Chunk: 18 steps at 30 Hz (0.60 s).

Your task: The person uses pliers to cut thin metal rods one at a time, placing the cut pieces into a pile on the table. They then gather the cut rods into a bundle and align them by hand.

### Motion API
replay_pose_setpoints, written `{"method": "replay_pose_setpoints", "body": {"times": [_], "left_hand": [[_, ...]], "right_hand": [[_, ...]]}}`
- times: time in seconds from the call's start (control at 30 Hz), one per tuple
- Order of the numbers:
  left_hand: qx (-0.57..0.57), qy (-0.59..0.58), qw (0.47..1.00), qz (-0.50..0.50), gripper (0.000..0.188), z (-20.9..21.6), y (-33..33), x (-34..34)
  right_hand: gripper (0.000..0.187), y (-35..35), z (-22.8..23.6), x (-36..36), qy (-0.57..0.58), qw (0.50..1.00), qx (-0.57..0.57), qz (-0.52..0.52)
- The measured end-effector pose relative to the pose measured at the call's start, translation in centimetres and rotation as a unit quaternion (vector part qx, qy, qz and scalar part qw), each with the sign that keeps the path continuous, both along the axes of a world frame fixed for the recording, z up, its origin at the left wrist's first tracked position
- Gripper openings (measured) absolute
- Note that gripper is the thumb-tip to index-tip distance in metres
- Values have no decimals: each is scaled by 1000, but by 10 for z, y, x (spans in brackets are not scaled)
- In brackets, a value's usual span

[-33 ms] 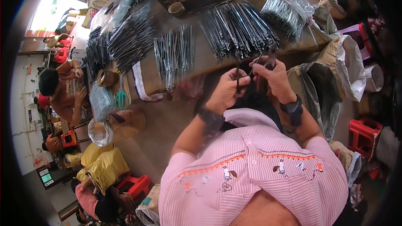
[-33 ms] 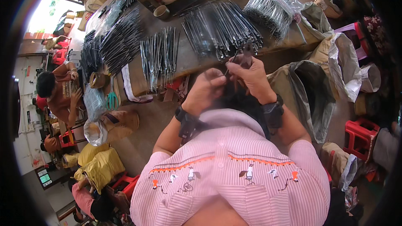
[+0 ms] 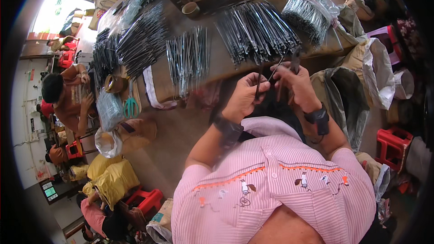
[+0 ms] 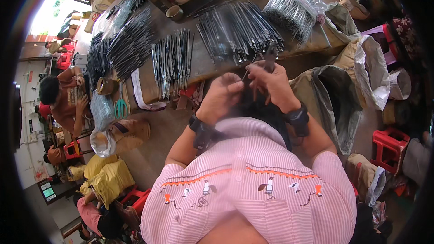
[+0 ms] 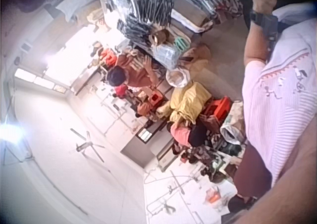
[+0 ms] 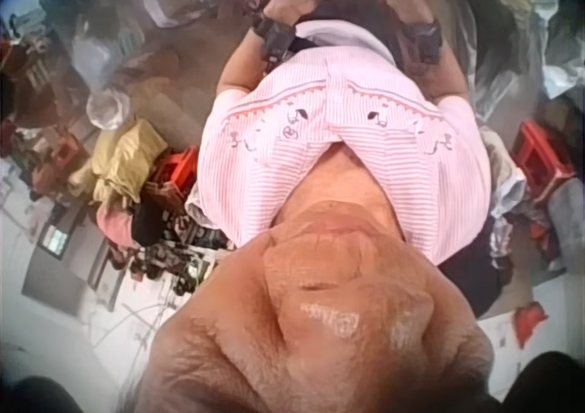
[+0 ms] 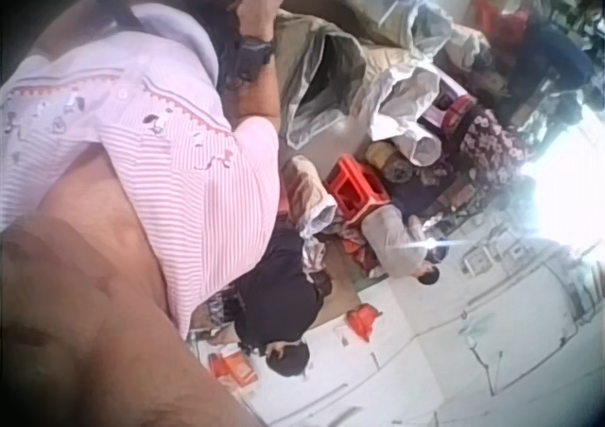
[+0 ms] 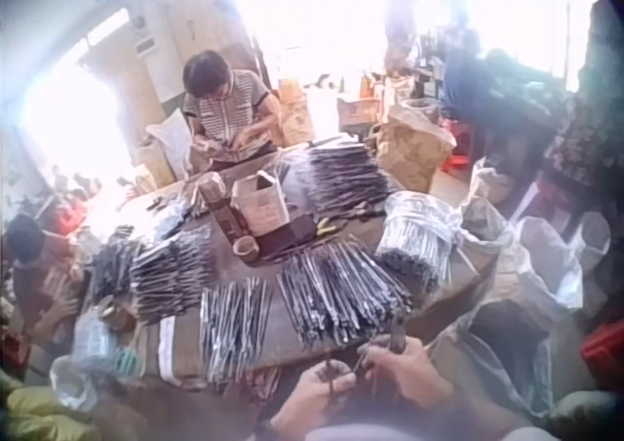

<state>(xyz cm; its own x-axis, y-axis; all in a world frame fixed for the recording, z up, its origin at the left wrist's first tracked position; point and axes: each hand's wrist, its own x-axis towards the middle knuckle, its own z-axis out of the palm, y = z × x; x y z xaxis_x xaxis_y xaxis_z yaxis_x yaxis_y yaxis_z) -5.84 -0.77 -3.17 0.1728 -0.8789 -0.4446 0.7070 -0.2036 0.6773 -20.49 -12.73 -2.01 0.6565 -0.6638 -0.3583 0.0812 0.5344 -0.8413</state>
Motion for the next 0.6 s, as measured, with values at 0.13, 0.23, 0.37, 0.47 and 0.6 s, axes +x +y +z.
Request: {"method": "replay_pose_setpoints", "body": {"times": [0.13,0.23,0.37,0.47,0.6], "left_hand": [[-21,-86,996,-13,22,6,5,6],[-21,-157,987,-9,23,9,5,6],[-73,-353,931,53,20,5,-3,-3],[-99,-453,884,67,21,4,-2,-4],[-102,-518,847,64,21,7,-1,0]], "right_hand": [[30,-6,-5,-14,-83,947,311,-11],[31,4,-10,-32,-124,930,336,86],[49,10,-15,-43,-138,924,240,262],[57,19,-21,-44,-8,960,28,278],[71,9,-31,-42,98,940,-162,284]]}}
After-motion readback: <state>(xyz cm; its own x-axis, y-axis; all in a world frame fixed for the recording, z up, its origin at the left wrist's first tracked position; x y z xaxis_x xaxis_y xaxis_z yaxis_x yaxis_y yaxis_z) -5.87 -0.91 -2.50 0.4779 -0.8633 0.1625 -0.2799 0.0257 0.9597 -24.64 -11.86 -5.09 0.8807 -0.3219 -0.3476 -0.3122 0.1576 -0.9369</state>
